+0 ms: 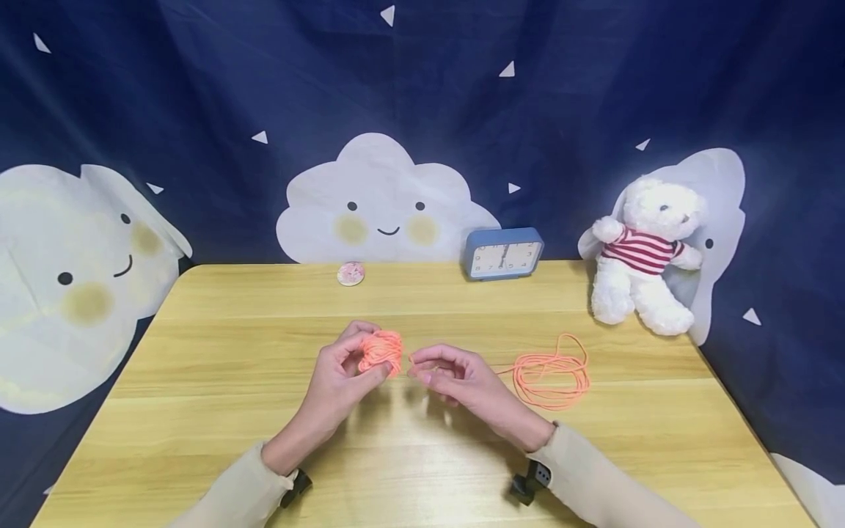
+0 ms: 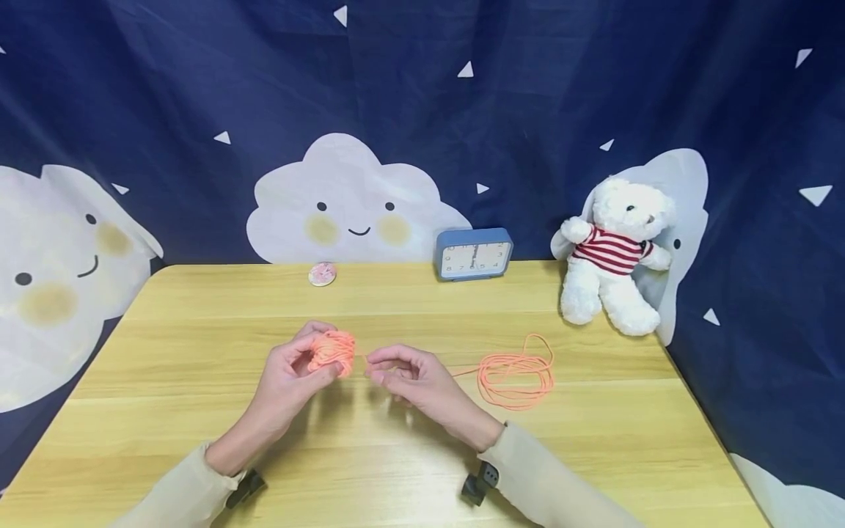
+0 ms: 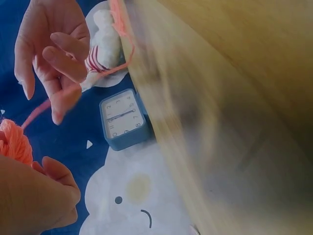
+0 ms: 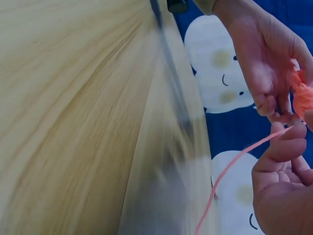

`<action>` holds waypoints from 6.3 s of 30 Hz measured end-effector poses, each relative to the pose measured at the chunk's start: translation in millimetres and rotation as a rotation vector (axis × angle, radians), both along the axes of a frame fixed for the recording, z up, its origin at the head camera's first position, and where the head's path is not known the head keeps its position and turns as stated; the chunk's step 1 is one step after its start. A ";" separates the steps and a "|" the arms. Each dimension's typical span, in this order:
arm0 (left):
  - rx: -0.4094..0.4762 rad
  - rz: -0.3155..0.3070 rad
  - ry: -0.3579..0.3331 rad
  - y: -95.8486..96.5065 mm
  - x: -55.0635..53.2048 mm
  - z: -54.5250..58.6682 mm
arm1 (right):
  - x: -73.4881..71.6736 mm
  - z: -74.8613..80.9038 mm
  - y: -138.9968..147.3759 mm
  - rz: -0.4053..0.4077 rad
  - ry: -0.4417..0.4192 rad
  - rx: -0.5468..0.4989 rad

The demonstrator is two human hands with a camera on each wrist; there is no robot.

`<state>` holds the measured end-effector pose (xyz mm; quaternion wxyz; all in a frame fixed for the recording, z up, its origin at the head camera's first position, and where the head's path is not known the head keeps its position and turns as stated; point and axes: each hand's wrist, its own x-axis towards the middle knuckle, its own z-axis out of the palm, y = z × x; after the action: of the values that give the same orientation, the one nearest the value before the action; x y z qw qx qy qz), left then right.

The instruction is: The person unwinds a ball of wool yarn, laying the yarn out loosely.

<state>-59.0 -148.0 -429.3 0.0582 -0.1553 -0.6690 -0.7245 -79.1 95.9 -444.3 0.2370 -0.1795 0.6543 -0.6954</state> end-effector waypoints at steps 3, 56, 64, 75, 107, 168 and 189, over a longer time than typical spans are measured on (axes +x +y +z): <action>-0.007 0.010 0.005 -1.1 0.0 -0.3 | 1.7 1.7 2.5 0.000 -0.018 -0.016; 0.204 0.129 0.146 -35.9 6.4 7.9 | 9.6 -7.4 189.6 -0.601 0.041 -0.179; 0.245 0.140 0.150 -35.5 8.4 10.1 | 2.9 -12.8 217.1 -0.635 -0.057 0.091; 0.273 0.155 0.132 -32.8 8.5 10.5 | -12.6 -16.4 231.0 -0.472 -0.039 0.537; 0.064 0.045 0.082 -16.1 6.3 2.0 | -4.8 12.0 77.8 -0.119 0.109 0.065; 0.195 0.177 0.154 -33.0 9.7 3.6 | 6.9 -11.3 171.5 -0.450 0.055 -0.067; 0.219 0.094 0.159 -37.8 16.8 1.7 | -8.8 -10.9 209.6 -0.597 0.000 0.368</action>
<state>-42.2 -185.8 -427.7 0.1614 -0.1733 -0.5859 -0.7750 -87.9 305.5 -455.1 0.0515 0.0657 0.7924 -0.6043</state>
